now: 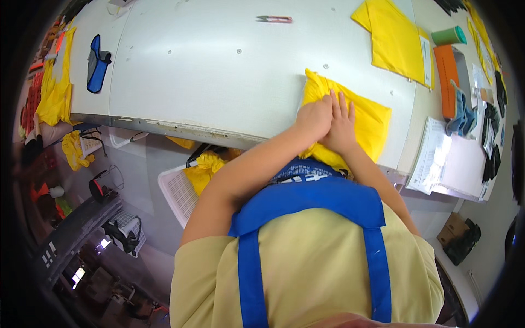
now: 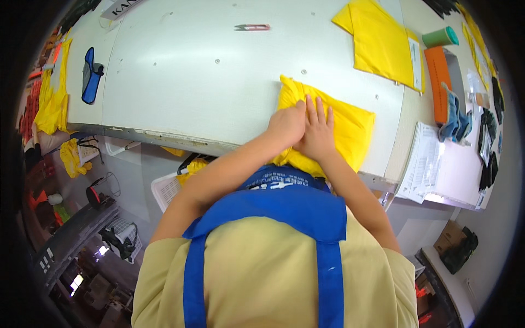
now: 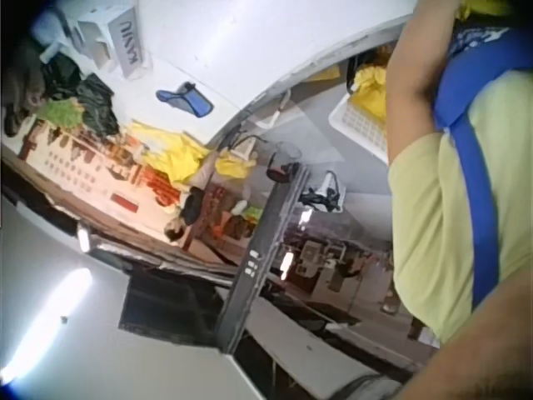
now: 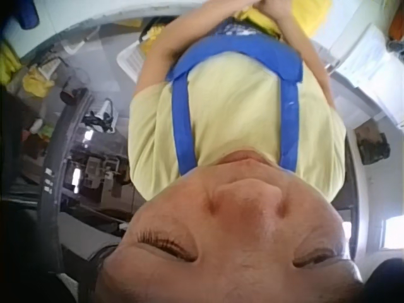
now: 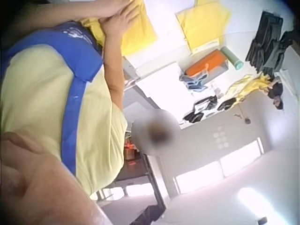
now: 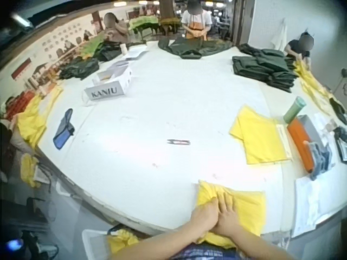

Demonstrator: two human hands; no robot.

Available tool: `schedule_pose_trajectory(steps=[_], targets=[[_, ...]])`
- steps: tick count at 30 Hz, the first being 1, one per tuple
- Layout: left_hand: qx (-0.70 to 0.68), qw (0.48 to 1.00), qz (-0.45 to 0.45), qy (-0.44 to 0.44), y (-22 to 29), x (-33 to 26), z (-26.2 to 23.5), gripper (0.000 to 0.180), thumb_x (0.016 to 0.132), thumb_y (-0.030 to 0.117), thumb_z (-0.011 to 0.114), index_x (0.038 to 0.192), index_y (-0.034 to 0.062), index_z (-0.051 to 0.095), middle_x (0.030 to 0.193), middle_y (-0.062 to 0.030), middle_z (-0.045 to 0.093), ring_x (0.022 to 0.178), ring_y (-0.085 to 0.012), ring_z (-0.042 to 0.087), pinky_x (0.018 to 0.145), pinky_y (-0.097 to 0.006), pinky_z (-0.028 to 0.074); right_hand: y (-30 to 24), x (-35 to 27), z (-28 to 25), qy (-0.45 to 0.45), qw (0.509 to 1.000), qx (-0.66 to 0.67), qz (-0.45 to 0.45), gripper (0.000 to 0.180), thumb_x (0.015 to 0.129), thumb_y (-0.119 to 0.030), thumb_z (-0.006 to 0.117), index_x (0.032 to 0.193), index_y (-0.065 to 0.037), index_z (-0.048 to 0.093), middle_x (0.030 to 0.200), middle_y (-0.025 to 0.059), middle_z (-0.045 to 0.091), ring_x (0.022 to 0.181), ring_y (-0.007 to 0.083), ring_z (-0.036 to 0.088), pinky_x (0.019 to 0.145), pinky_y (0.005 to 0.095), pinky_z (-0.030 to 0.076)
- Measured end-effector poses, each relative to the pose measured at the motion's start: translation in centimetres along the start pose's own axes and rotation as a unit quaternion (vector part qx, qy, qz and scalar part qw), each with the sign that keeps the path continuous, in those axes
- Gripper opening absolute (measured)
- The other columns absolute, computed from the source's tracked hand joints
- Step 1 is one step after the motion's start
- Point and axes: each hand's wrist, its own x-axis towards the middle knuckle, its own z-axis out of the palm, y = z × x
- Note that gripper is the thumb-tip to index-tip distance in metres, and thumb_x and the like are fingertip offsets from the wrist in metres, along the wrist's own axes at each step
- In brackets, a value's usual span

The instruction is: The person folds a yellow garment on a white table, smoothing and aligning the fabric, then uses scissors to trim a small edge. The person continues folding the garment into a compact rectangle and places it into a white basket.

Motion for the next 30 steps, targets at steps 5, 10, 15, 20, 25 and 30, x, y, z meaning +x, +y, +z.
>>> schedule_pose_trajectory(steps=[5, 10, 15, 20, 25, 30], targets=[[0.042, 0.999, 0.006, -0.021, -0.1, 1.1, 0.6, 0.02, 0.083, 0.01, 0.048, 0.097, -0.0037, 0.052, 0.084, -0.0236, 0.065, 0.079, -0.0378, 0.065, 0.069, -0.045, 0.051, 3.3, -0.9, -0.1, 0.082, 0.963, 0.258, 0.007, 0.072, 0.075, -0.024, 0.069, 0.138, -0.01, 0.037, 0.146, 0.0162, 0.032, 0.138, 0.0336, 0.025, 0.111, 0.0453, 0.021], [0.099, 0.993, -0.047, -0.048, 0.2, 2.2, 0.4, 0.021, 0.085, 0.01, 0.048, 0.101, -0.0026, 0.056, 0.091, -0.0219, 0.066, 0.086, -0.0346, 0.066, 0.073, -0.041, 0.053, 0.1, -5.2, -1.8, 0.083, 0.951, 0.206, -0.215, 0.022, 0.073, -0.017, 0.07, 0.093, -0.015, 0.063, 0.097, 0.0028, 0.057, 0.093, 0.0211, 0.052, 0.075, 0.036, 0.039], [0.135, 0.988, -0.031, -0.061, 0.1, 2.5, 0.4, 0.021, 0.084, 0.007, 0.051, 0.101, -0.0024, 0.057, 0.094, -0.0206, 0.066, 0.088, -0.0333, 0.066, 0.074, -0.039, 0.053, -3.3, -4.2, -0.9, 0.082, 0.945, 0.121, -0.291, 0.012, 0.074, -0.017, 0.058, 0.085, -0.015, 0.062, 0.08, 0.0013, 0.052, 0.078, 0.0182, 0.05, 0.069, 0.0317, 0.037], [0.132, 0.989, -0.032, -0.055, 0.2, 2.3, 0.1, 0.021, 0.083, 0.007, 0.051, 0.1, -0.0026, 0.057, 0.094, -0.0213, 0.066, 0.088, -0.0335, 0.065, 0.074, -0.04, 0.053, -3.3, -4.8, -0.2, 0.112, 0.944, 0.108, -0.29, 0.013, 0.074, -0.017, 0.054, 0.084, -0.013, 0.06, 0.08, 0.0027, 0.052, 0.078, 0.018, 0.05, 0.068, 0.0309, 0.036], [0.113, 0.993, -0.02, -0.034, -0.3, 1.8, 0.1, 0.02, 0.083, 0.008, 0.048, 0.098, -0.0032, 0.056, 0.09, -0.0228, 0.066, 0.086, -0.0357, 0.065, 0.073, -0.043, 0.052, -3.5, -5.0, -0.5, 0.081, 0.947, 0.192, -0.245, 0.012, 0.074, -0.014, 0.062, 0.085, -0.01, 0.059, 0.081, 0.0059, 0.054, 0.079, 0.0242, 0.052, 0.07, 0.0352, 0.041], [0.055, 0.997, -0.056, -0.013, -0.8, 0.5, -0.9, 0.021, 0.081, 0.007, 0.048, 0.1, -0.0001, 0.054, 0.088, -0.023, 0.064, 0.082, -0.0399, 0.062, 0.072, -0.046, 0.05, -2.1, -2.2, -0.5, 0.148, 0.953, 0.259, -0.052, 0.016, 0.071, -0.017, 0.07, 0.08, -0.008, 0.06, 0.08, 0.0104, 0.059, 0.081, 0.0306, 0.054, 0.072, 0.039, 0.042]])
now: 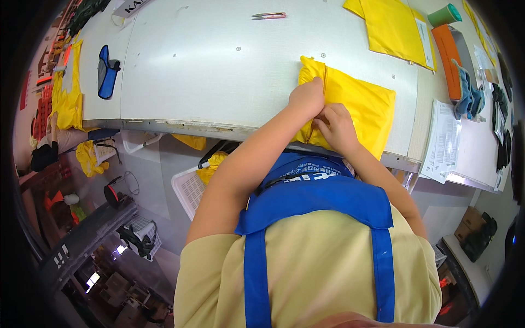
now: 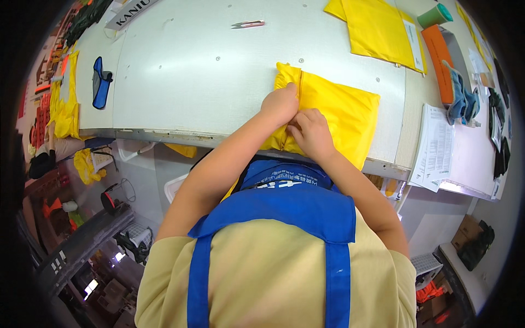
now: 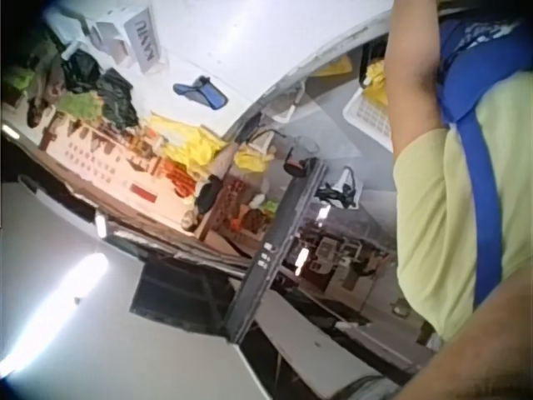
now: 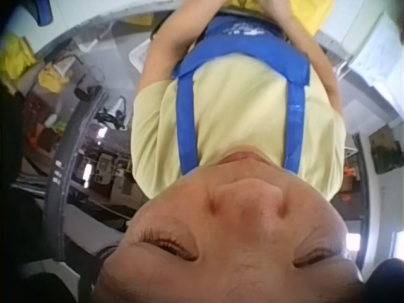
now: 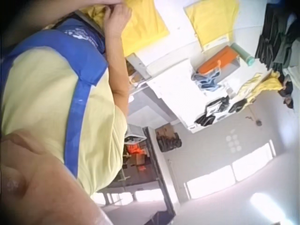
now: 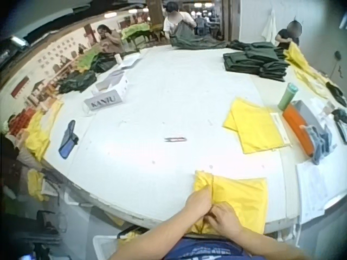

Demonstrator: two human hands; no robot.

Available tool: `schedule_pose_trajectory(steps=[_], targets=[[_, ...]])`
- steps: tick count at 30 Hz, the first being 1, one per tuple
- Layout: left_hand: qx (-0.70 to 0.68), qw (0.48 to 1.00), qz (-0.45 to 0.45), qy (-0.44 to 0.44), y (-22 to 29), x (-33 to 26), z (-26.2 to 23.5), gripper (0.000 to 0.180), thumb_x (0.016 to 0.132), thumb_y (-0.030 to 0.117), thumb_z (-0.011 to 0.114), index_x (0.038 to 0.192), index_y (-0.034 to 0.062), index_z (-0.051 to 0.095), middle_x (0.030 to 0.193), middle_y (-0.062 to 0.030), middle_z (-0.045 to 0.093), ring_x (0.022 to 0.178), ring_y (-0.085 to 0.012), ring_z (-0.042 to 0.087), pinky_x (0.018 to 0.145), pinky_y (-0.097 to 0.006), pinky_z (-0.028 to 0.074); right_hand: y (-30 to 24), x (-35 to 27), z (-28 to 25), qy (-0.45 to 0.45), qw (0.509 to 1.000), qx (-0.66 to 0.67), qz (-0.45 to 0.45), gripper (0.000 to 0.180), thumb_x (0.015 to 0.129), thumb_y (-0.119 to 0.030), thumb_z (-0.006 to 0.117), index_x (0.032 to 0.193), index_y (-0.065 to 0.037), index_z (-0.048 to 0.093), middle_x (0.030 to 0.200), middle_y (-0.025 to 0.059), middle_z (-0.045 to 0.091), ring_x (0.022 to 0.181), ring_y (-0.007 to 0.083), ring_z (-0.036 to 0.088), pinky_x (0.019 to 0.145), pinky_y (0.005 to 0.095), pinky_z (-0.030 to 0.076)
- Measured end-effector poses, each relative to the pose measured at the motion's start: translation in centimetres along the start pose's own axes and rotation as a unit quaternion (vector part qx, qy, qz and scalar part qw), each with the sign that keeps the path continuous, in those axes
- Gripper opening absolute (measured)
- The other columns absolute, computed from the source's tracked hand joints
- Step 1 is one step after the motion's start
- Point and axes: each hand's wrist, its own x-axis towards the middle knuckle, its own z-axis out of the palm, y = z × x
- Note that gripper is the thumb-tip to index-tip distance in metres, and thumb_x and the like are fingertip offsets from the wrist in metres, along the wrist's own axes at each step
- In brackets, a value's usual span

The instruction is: The person folds a yellow garment on a white table, smoothing and aligning the fabric, then uses scissors to trim a small edge. The person continues folding the garment into a compact rectangle and places it into a white basket.

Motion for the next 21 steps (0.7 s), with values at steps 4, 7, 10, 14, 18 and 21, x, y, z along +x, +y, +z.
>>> schedule_pose_trajectory(steps=[4, 7, 10, 14, 18, 21], targets=[[-0.076, 0.984, 0.049, 0.156, -3.5, -3.2, -0.2, 0.02, 0.079, 0.006, 0.051, 0.099, 0.0018, 0.05, 0.087, -0.0231, 0.063, 0.08, -0.0418, 0.06, 0.07, -0.047, 0.049, -0.7, 1.6, 1.4, -0.082, 0.991, -0.078, 0.065, 0.026, 0.067, -0.03, 0.073, 0.078, -0.009, 0.061, 0.085, 0.0093, 0.059, 0.086, 0.0285, 0.055, 0.074, 0.0425, 0.041], [-0.081, 0.99, -0.032, 0.11, -5.3, -5.8, -0.3, 0.016, 0.079, 0.008, 0.054, 0.094, 0.0015, 0.05, 0.082, -0.0224, 0.063, 0.077, -0.0415, 0.061, 0.068, -0.047, 0.048, -2.9, 2.8, 1.4, -0.119, 0.972, -0.171, 0.104, 0.035, 0.064, -0.037, 0.073, 0.083, -0.009, 0.061, 0.09, 0.0086, 0.059, 0.09, 0.0271, 0.054, 0.074, 0.0437, 0.04], [-0.191, 0.976, -0.013, 0.107, -5.4, -6.3, -0.8, 0.013, 0.081, 0.009, 0.053, 0.091, 0.0013, 0.051, 0.077, -0.023, 0.062, 0.074, -0.042, 0.06, 0.065, -0.047, 0.048, -3.6, 3.3, 1.8, -0.121, 0.96, -0.234, 0.095, 0.038, 0.064, -0.035, 0.071, 0.089, -0.009, 0.061, 0.095, 0.0095, 0.057, 0.093, 0.0271, 0.053, 0.073, 0.0434, 0.038], [-0.194, 0.974, 0.075, 0.085, -2.8, -7.4, -0.5, 0.012, 0.082, 0.01, 0.054, 0.09, 0.0015, 0.051, 0.076, -0.025, 0.06, 0.072, -0.0423, 0.06, 0.065, -0.047, 0.048, -0.8, 1.9, 3.7, -0.13, 0.943, -0.304, 0.032, 0.037, 0.065, -0.029, 0.069, 0.095, -0.009, 0.059, 0.098, 0.0117, 0.055, 0.092, 0.0273, 0.052, 0.071, 0.0425, 0.037], [-0.242, 0.967, 0.056, 0.059, -3.0, -5.3, 1.5, 0.014, 0.085, 0.012, 0.053, 0.09, -0.0002, 0.049, 0.075, -0.025, 0.061, 0.07, -0.0433, 0.06, 0.065, -0.046, 0.049, 1.6, 3.4, 1.2, -0.244, 0.96, -0.108, 0.082, 0.038, 0.068, -0.022, 0.067, 0.101, -0.006, 0.057, 0.098, 0.0152, 0.054, 0.098, 0.0327, 0.049, 0.077, 0.0451, 0.038], [-0.277, 0.96, 0.039, 0.014, -3.1, -4.0, 2.9, 0.013, 0.086, 0.011, 0.053, 0.089, -0.0006, 0.048, 0.076, -0.0249, 0.062, 0.067, -0.0404, 0.061, 0.061, -0.044, 0.051, 1.4, 2.5, -2.4, -0.254, 0.967, -0.004, 0.039, 0.052, 0.066, -0.015, 0.07, 0.113, -0.002, 0.052, 0.106, 0.0191, 0.054, 0.107, 0.0367, 0.047, 0.091, 0.0429, 0.039]])
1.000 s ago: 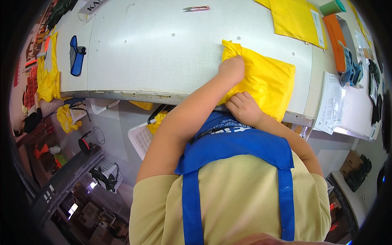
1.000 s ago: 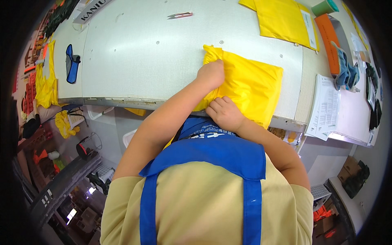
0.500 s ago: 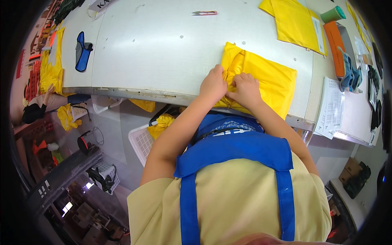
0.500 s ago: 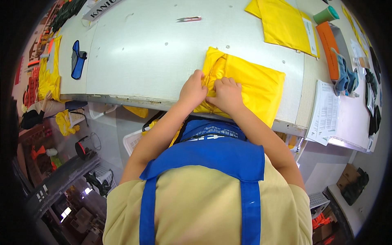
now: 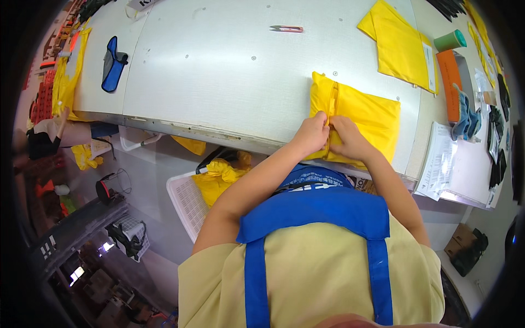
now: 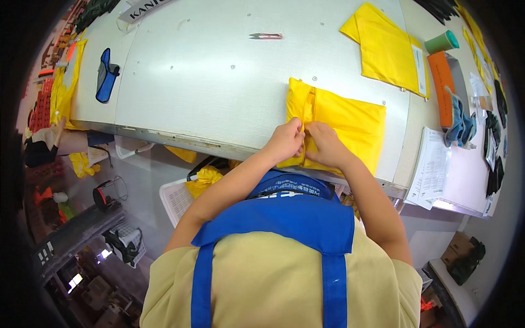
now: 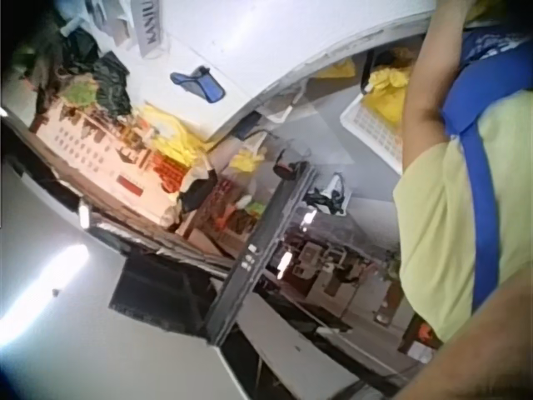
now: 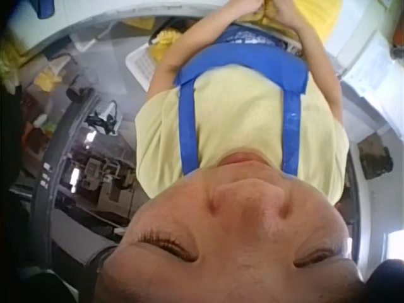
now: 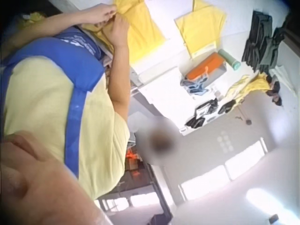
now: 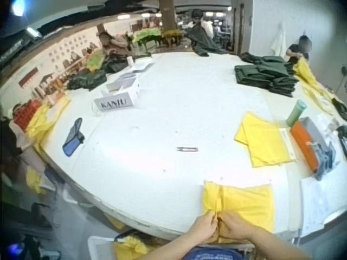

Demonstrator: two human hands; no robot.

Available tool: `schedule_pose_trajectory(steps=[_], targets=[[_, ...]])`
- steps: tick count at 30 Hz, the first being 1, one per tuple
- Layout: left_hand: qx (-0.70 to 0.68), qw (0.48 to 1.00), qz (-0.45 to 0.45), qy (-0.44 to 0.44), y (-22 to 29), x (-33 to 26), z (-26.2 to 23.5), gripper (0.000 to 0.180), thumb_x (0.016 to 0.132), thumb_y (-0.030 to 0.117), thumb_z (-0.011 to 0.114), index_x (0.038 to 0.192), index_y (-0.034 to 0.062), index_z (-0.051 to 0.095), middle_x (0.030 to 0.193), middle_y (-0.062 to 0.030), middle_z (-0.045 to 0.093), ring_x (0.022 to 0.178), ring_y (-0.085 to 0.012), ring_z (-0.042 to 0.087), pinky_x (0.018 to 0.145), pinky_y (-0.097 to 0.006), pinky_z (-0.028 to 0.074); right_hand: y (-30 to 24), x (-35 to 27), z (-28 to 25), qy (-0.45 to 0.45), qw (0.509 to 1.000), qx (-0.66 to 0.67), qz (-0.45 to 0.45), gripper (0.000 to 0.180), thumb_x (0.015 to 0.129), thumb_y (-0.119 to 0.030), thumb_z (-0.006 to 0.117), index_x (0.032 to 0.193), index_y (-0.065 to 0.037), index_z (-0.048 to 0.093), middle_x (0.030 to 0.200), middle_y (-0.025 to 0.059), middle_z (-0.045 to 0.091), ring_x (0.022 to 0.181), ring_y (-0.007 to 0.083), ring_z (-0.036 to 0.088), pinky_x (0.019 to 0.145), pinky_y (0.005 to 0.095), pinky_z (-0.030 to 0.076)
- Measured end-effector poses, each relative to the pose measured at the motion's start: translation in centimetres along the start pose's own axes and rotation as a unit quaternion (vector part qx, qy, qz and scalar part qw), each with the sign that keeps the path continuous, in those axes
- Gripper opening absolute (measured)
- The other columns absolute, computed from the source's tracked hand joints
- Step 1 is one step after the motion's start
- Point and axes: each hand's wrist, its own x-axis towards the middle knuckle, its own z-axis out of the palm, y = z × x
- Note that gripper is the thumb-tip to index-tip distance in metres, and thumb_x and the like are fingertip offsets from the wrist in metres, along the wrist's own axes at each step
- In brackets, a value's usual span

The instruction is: The person folds a yellow garment on a white table, smoothing and aligning the fabric, then uses scissors to trim a small edge. The person continues folding the garment into a compact rectangle and places it into a white basket.

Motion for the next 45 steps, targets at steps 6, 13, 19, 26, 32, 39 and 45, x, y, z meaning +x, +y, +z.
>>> schedule_pose_trajectory(steps=[6, 13, 19, 26, 32, 39, 45], targets=[[0.146, 0.989, 0.008, 0.011, -0.3, 1.4, 2.2, 0.016, 0.083, 0.009, 0.054, 0.093, -0.0037, 0.052, 0.083, -0.0257, 0.063, 0.074, -0.038, 0.063, 0.064, -0.044, 0.051, 2.4, -1.4, 1.5, 0.065, 0.995, 0.02, -0.068, 0.055, 0.064, -0.012, 0.073, 0.113, 0.001, 0.053, 0.117, 0.021, 0.052, 0.112, 0.0347, 0.049, 0.096, 0.0369, 0.04], [0.202, 0.976, -0.075, -0.025, 1.0, 2.5, 2.0, 0.022, 0.082, 0.011, 0.053, 0.097, -0.0044, 0.057, 0.092, -0.0267, 0.064, 0.087, -0.0396, 0.063, 0.076, -0.044, 0.051, -1.8, -4.6, 2.3, 0.08, 0.972, -0.067, -0.209, 0.007, 0.073, -0.014, 0.064, 0.079, -0.013, 0.063, 0.079, 0.0051, 0.054, 0.079, 0.0218, 0.054, 0.067, 0.0344, 0.042], [0.213, 0.973, -0.082, -0.031, 1.2, 2.7, 2.0, 0.023, 0.082, 0.01, 0.053, 0.099, -0.0042, 0.056, 0.089, -0.0276, 0.063, 0.085, -0.04, 0.063, 0.074, -0.044, 0.051, -1.7, -4.2, 3.1, 0.04, 0.957, -0.182, -0.221, 0.01, 0.077, -0.016, 0.053, 0.08, -0.013, 0.062, 0.083, 0.0029, 0.054, 0.084, 0.0192, 0.052, 0.071, 0.0315, 0.041], [0.201, 0.978, -0.056, -0.029, 1.0, 1.7, 1.0, 0.02, 0.084, 0.01, 0.051, 0.098, -0.0022, 0.057, 0.089, -0.0257, 0.064, 0.085, -0.0399, 0.063, 0.075, -0.044, 0.05, -2.2, -4.8, 2.5, 0.144, 0.974, -0.066, -0.163, 0.005, 0.073, -0.007, 0.06, 0.078, -0.009, 0.059, 0.084, 0.0076, 0.058, 0.082, 0.0263, 0.055, 0.071, 0.0361, 0.044], [0.063, 0.993, 0.045, 0.093, 4.1, -3.3, -3.3, 0.02, 0.083, 0.014, 0.06, 0.098, 0.0005, 0.059, 0.083, -0.0208, 0.064, 0.082, -0.0331, 0.065, 0.069, -0.039, 0.052, -4.6, -3.9, 0.1, 0.203, 0.977, 0.048, -0.049, 0.009, 0.072, -0.003, 0.066, 0.078, -0.004, 0.059, 0.08, 0.011, 0.059, 0.078, 0.0303, 0.056, 0.071, 0.0368, 0.047], [0.152, 0.969, 0.142, 0.135, 1.6, -5.2, -1.6, 0.012, 0.078, 0.012, 0.066, 0.083, 0.0007, 0.063, 0.077, -0.0159, 0.065, 0.071, -0.0313, 0.064, 0.063, -0.037, 0.051, -6.1, -1.3, -0.4, 0.206, 0.975, 0.079, 0.012, 0.007, 0.078, -0.007, 0.064, 0.079, -0.001, 0.06, 0.077, 0.015, 0.06, 0.074, 0.0329, 0.059, 0.068, 0.0378, 0.048], [0.144, 0.949, 0.205, 0.189, -0.1, -3.7, -1.2, 0.01, 0.074, 0.012, 0.065, 0.074, 0.0034, 0.06, 0.071, -0.0141, 0.061, 0.066, -0.0332, 0.061, 0.059, -0.041, 0.049, -5.8, -0.1, -0.2, 0.191, 0.981, 0.033, -0.006, 0.008, 0.081, -0.008, 0.06, 0.08, 0.0, 0.058, 0.079, 0.0171, 0.06, 0.077, 0.034, 0.059, 0.071, 0.0397, 0.048]])
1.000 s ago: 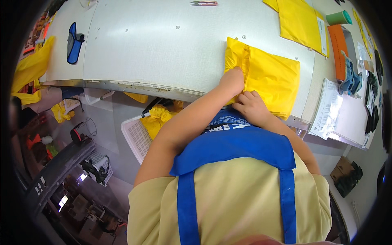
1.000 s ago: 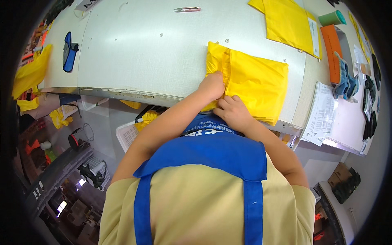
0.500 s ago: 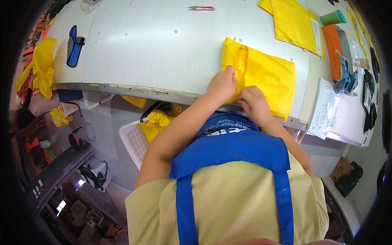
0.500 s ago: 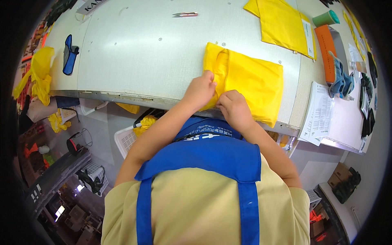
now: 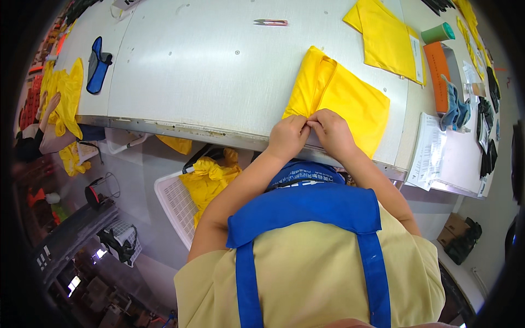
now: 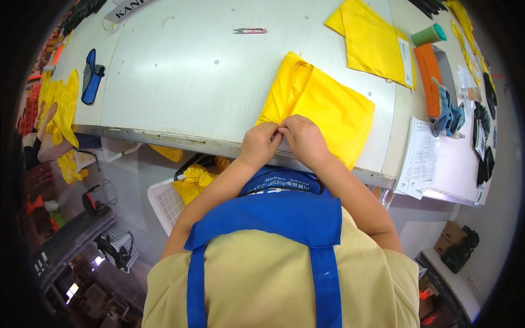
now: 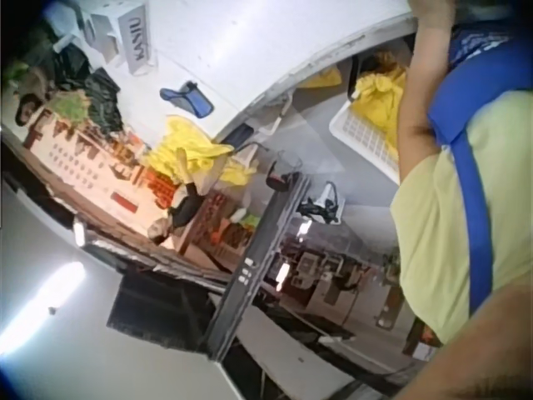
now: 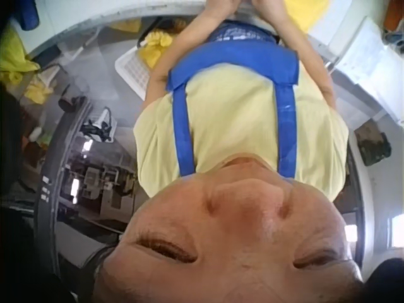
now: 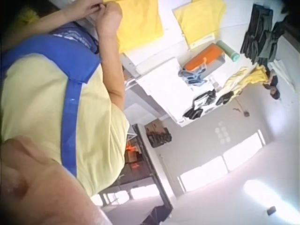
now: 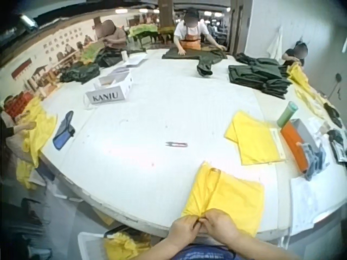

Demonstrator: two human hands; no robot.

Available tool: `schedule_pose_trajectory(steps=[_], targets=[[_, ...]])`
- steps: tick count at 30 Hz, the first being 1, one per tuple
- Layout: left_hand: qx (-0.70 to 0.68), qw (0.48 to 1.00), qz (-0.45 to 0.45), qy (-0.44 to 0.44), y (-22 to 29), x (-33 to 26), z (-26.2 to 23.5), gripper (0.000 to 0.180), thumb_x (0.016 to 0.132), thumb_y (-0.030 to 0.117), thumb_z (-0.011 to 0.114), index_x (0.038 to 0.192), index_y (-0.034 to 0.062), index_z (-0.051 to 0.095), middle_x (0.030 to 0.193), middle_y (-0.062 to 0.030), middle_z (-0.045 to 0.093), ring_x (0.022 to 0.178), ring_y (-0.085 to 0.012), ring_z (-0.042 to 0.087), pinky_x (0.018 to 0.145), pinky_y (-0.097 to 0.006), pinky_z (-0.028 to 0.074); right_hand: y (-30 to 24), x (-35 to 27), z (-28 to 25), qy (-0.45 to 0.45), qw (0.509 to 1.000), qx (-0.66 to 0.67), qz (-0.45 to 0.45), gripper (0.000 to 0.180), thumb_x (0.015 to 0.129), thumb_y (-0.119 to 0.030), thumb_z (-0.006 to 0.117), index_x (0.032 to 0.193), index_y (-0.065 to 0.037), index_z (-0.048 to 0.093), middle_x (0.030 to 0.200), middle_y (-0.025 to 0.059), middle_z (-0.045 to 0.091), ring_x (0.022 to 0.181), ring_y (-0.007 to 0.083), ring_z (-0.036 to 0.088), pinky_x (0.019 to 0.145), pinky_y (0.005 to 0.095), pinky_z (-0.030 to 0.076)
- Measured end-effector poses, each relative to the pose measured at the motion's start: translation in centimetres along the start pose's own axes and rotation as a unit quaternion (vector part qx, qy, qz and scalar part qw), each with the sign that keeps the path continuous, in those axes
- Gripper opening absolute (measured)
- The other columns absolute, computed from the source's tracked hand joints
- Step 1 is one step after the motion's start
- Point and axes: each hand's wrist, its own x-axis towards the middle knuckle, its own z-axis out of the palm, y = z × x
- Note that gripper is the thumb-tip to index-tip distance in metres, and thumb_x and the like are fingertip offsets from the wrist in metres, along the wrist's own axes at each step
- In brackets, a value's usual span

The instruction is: The person folds a yellow garment on a white table, smoothing and aligning the fabric, then uses scissors to trim a small edge. The person continues folding the garment into a compact rectangle and places it into a white basket.

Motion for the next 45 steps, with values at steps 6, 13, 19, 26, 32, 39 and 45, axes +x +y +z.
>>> schedule_pose_trajectory(steps=[6, 13, 19, 26, 32, 39, 45], targets=[[0.025, 0.995, -0.02, -0.098, -0.5, -1.6, -0.3, 0.011, 0.074, 0.012, 0.064, 0.069, 0.0041, 0.057, 0.069, -0.0134, 0.06, 0.064, -0.0332, 0.059, 0.059, -0.042, 0.048, 3.5, 3.5, 0.2, 0.053, 0.994, -0.09, 0.034, 0.011, 0.084, -0.01, 0.057, 0.083, 0.002, 0.056, 0.083, 0.0184, 0.06, 0.081, 0.0356, 0.058, 0.074, 0.0417, 0.048], [0.014, 0.985, -0.071, -0.155, -2.0, -3.8, -1.4, 0.012, 0.077, 0.014, 0.063, 0.071, 0.0045, 0.058, 0.069, -0.0141, 0.06, 0.066, -0.0328, 0.06, 0.06, -0.041, 0.048, 5.4, 6.6, 2.1, 0.065, 0.991, -0.11, 0.031, 0.01, 0.085, -0.009, 0.057, 0.085, 0.001, 0.055, 0.083, 0.0181, 0.06, 0.082, 0.0346, 0.058, 0.075, 0.0411, 0.048], [0.0, 0.966, -0.089, -0.241, -1.3, -4.8, -3.0, 0.015, 0.079, 0.016, 0.062, 0.072, 0.0042, 0.057, 0.07, -0.0147, 0.059, 0.066, -0.0328, 0.059, 0.061, -0.041, 0.047, 5.3, 8.1, 0.8, 0.068, 0.99, -0.102, 0.069, 0.01, 0.086, -0.009, 0.057, 0.088, 0.001, 0.057, 0.087, 0.0172, 0.061, 0.084, 0.0338, 0.058, 0.076, 0.0392, 0.048], [-0.011, 0.962, -0.172, -0.213, -0.6, -1.3, -5.3, 0.032, 0.085, 0.025, 0.059, 0.108, 0.0038, 0.061, 0.105, -0.0199, 0.06, 0.096, -0.0352, 0.057, 0.08, -0.041, 0.046, 9.9, 7.1, -3.6, 0.043, 0.99, -0.124, 0.058, 0.037, 0.087, -0.027, 0.061, 0.117, -0.005, 0.056, 0.117, 0.0161, 0.057, 0.108, 0.0319, 0.055, 0.092, 0.0386, 0.044], [0.154, 0.978, -0.01, -0.141, -2.0, 4.7, 2.2, 0.075, 0.09, 0.041, 0.049, 0.142, -0.0058, 0.021, 0.149, -0.0241, 0.019, 0.139, -0.0369, 0.017, 0.113, -0.044, 0.016, 7.7, -0.2, -3.1, -0.026, 0.93, -0.313, 0.19, 0.061, 0.087, -0.046, 0.051, 0.138, -0.015, 0.04, 0.144, 0.014, 0.036, 0.135, 0.0363, 0.027, 0.108, 0.0614, 0.01], [0.253, 0.947, 0.021, -0.195, 0.1, 5.0, 2.4, 0.078, 0.089, 0.047, 0.048, 0.142, -0.004, 0.023, 0.151, -0.0212, 0.018, 0.14, -0.0354, 0.013, 0.113, -0.047, 0.014, 9.2, -2.2, -1.5, 0.003, 0.928, -0.333, 0.168, 0.062, 0.087, -0.047, 0.048, 0.138, -0.011, 0.04, 0.142, 0.0185, 0.036, 0.133, 0.038, 0.029, 0.108, 0.0624, 0.005], [0.233, 0.953, -0.005, -0.195, -0.4, 4.8, 3.4, 0.072, 0.089, 0.043, 0.05, 0.142, -0.0004, 0.027, 0.15, -0.0185, 0.021, 0.14, -0.0316, 0.017, 0.111, -0.042, 0.02, 9.5, -2.2, -1.4, 0.016, 0.933, -0.312, 0.176, 0.062, 0.087, -0.046, 0.049, 0.137, -0.012, 0.041, 0.141, 0.0187, 0.037, 0.132, 0.0376, 0.03, 0.108, 0.061, 0.004]])
